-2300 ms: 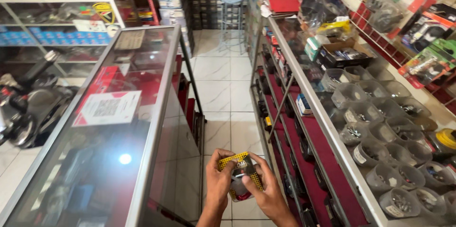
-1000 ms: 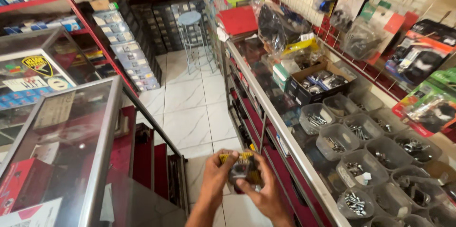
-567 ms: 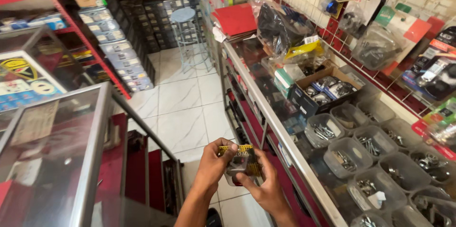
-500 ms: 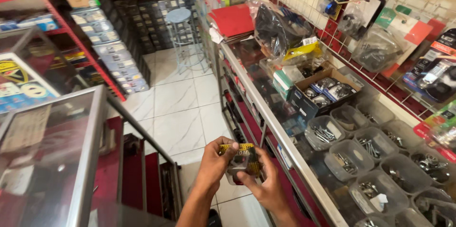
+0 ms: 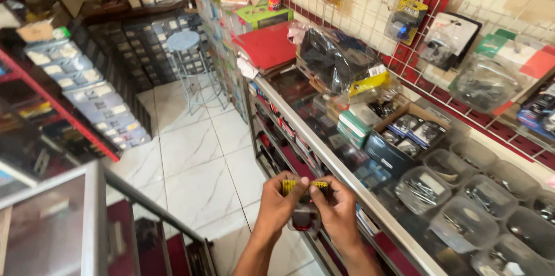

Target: The person picks up several packaged motorcycle light components from a counter and places them onto a wall-mounted display rack, handling each item one at a time and positioning them on the metal hooks.

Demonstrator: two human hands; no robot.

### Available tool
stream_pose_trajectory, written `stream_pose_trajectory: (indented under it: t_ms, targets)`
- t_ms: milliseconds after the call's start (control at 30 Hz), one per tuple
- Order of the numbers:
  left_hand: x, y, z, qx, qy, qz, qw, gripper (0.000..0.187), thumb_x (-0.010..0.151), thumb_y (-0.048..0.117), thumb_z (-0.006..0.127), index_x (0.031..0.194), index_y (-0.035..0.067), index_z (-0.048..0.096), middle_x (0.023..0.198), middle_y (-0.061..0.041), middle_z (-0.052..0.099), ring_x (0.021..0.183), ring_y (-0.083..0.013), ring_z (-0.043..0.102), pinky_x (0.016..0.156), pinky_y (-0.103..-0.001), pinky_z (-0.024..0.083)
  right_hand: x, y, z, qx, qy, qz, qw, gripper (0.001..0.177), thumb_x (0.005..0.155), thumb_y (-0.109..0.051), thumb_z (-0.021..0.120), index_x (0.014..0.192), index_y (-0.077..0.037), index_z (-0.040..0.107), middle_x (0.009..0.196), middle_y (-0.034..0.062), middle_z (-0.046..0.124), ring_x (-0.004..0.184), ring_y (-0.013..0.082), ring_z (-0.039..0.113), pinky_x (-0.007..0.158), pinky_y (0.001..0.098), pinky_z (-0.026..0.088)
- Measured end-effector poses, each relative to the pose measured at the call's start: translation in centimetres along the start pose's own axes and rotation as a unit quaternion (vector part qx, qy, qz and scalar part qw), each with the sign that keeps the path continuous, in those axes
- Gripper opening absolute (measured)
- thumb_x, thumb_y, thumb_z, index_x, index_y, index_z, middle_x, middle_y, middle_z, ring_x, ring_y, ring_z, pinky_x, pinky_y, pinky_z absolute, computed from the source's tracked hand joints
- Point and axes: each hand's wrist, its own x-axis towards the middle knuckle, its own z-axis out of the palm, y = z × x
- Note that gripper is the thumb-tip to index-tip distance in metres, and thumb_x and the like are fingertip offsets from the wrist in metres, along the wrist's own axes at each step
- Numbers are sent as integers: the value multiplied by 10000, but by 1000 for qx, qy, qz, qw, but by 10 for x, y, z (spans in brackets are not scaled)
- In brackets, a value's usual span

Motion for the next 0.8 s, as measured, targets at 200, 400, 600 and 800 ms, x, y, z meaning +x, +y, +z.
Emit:
stream_pose_trajectory:
  t_ms: [200,400,600,800]
  targets:
    - [24,-6,-46,-80,-15,-49,995,138,935,154,719,861,40,690,750,38,625,684,-42,513,606,-227,397,23,22,48,-66,27,-61,996,136,895,-121,738,930,4,698,781,8,677,743,51,599,665,229,495]
    - [59,-19,-66,-74,-25,-85,993,128,937,146,725,869,39,712,730,37,600,662,-51,479,589,-246,368,44,31,65,-118,55,-67,989,135,890,-125,743,912,1,698,768,11,688,733,55,603,660,237,501]
    - [107,-27,-68,-74,-30,-99,992,154,943,144,736,859,21,697,721,31,607,649,-56,481,576,-248,372,84,46,72,-124,76,-21,989,142,901,-133,751,898,0,703,733,13,651,692,58,545,612,244,443]
    - [160,-21,-51,-45,-49,-102,993,98,929,111,710,897,18,704,760,16,687,686,-53,589,621,-229,471,131,56,60,-98,91,-30,991,129,921,-135,720,927,-7,705,785,-5,678,757,36,583,676,220,478]
